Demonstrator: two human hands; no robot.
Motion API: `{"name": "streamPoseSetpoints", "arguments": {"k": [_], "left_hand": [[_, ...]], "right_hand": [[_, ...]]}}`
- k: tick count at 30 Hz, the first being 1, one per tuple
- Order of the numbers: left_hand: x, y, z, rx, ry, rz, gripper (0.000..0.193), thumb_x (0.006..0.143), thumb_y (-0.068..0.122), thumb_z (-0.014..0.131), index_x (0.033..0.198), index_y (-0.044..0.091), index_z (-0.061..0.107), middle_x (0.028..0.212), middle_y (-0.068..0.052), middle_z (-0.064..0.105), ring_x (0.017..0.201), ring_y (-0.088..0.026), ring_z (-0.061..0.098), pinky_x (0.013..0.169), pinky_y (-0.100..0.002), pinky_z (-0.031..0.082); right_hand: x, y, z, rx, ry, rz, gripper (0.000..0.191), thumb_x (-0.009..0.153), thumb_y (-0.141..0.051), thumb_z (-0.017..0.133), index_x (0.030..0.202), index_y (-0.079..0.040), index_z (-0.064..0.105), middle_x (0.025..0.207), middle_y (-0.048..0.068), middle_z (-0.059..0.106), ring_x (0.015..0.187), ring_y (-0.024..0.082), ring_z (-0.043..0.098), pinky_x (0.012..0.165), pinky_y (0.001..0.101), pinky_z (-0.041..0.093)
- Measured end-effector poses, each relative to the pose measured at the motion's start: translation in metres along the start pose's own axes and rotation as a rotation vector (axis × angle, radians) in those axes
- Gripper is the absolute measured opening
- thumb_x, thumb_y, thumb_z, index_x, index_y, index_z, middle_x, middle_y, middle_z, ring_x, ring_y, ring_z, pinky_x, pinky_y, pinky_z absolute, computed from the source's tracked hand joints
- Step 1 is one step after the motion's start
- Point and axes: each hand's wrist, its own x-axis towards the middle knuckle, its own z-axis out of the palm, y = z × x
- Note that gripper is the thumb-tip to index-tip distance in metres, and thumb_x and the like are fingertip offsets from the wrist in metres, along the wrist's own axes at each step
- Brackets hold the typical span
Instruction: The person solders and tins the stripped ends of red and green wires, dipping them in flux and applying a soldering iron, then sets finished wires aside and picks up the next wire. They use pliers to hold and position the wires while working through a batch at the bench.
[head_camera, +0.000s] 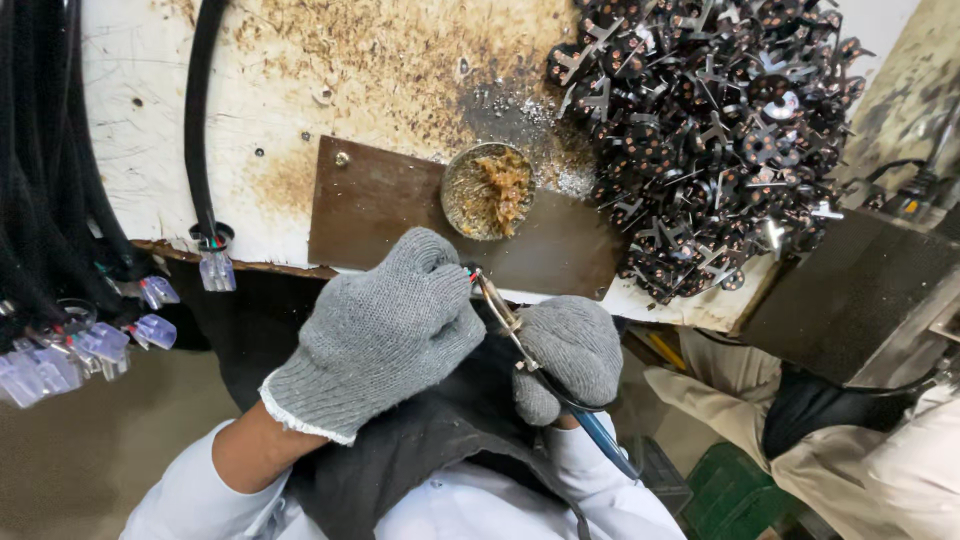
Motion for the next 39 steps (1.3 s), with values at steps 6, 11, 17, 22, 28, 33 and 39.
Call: {"name": "streamPoseSetpoints", "arguments": {"k": [6, 11, 17, 22, 28, 33, 39], "left_hand": [[0.003, 0.001, 0.003, 0.048, 0.071, 0.037, 0.016, 0.086, 0.021, 0.074, 0.084, 0.010, 0.063, 0.096, -0.009, 0.061, 0.069, -0.028, 0.066, 0.056, -0.040, 0.051], [0.001, 0.002, 0.001, 0.046, 0.034, 0.018, 0.015, 0.086, 0.021, 0.074, 0.086, 0.009, 0.066, 0.098, -0.010, 0.062, 0.065, -0.027, 0.065, 0.053, -0.040, 0.051], [0.002, 0.002, 0.001, 0.031, 0.038, 0.024, 0.017, 0.086, 0.021, 0.074, 0.085, 0.008, 0.064, 0.099, -0.009, 0.062, 0.067, -0.028, 0.066, 0.055, -0.040, 0.051], [0.002, 0.002, 0.002, 0.040, 0.034, 0.004, 0.015, 0.086, 0.021, 0.075, 0.086, 0.009, 0.065, 0.098, -0.010, 0.062, 0.069, -0.028, 0.065, 0.054, -0.041, 0.050], [0.002, 0.005, 0.001, 0.028, 0.041, 0.023, 0.017, 0.085, 0.021, 0.075, 0.084, 0.010, 0.063, 0.096, -0.009, 0.062, 0.071, -0.028, 0.066, 0.056, -0.040, 0.051], [0.005, 0.007, 0.002, 0.022, 0.046, 0.005, 0.017, 0.085, 0.020, 0.075, 0.081, 0.010, 0.062, 0.095, -0.009, 0.063, 0.069, -0.028, 0.065, 0.055, -0.040, 0.051], [0.001, 0.005, 0.004, 0.033, 0.080, 0.034, 0.017, 0.085, 0.020, 0.074, 0.082, 0.009, 0.061, 0.095, -0.009, 0.061, 0.072, -0.028, 0.066, 0.058, -0.040, 0.052]], "right_hand": [[0.010, -0.001, 0.000, -0.042, 0.081, 0.035, 0.034, 0.096, -0.042, 0.064, 0.096, -0.010, 0.075, 0.093, 0.008, 0.075, 0.091, 0.031, 0.074, 0.092, 0.0448, 0.058], [0.015, -0.002, -0.002, 0.096, 0.031, -0.002, 0.037, 0.096, -0.045, 0.066, 0.095, -0.009, 0.074, 0.089, 0.006, 0.074, 0.086, 0.028, 0.076, 0.083, 0.0411, 0.060], [0.007, -0.001, -0.003, -0.041, 0.019, 0.064, 0.034, 0.094, -0.045, 0.065, 0.100, -0.013, 0.076, 0.092, 0.006, 0.073, 0.092, 0.030, 0.074, 0.091, 0.0433, 0.057], [0.004, 0.000, -0.006, -0.093, -0.030, 0.073, 0.027, 0.096, -0.040, 0.066, 0.102, -0.016, 0.075, 0.095, 0.006, 0.073, 0.095, 0.032, 0.073, 0.094, 0.0443, 0.057], [0.020, 0.000, -0.002, 0.086, 0.028, -0.139, 0.037, 0.093, -0.042, 0.070, 0.098, -0.005, 0.074, 0.090, 0.010, 0.073, 0.084, 0.030, 0.074, 0.080, 0.0405, 0.059], [0.023, -0.002, -0.007, 0.183, 0.058, 0.109, 0.036, 0.094, -0.043, 0.069, 0.092, -0.007, 0.074, 0.086, 0.007, 0.073, 0.077, 0.026, 0.072, 0.076, 0.0366, 0.058], [0.004, 0.010, -0.009, 0.127, 0.081, 0.254, 0.041, 0.090, -0.048, 0.073, 0.093, -0.007, 0.074, 0.083, 0.005, 0.069, 0.075, 0.024, 0.067, 0.076, 0.0358, 0.053]]}}
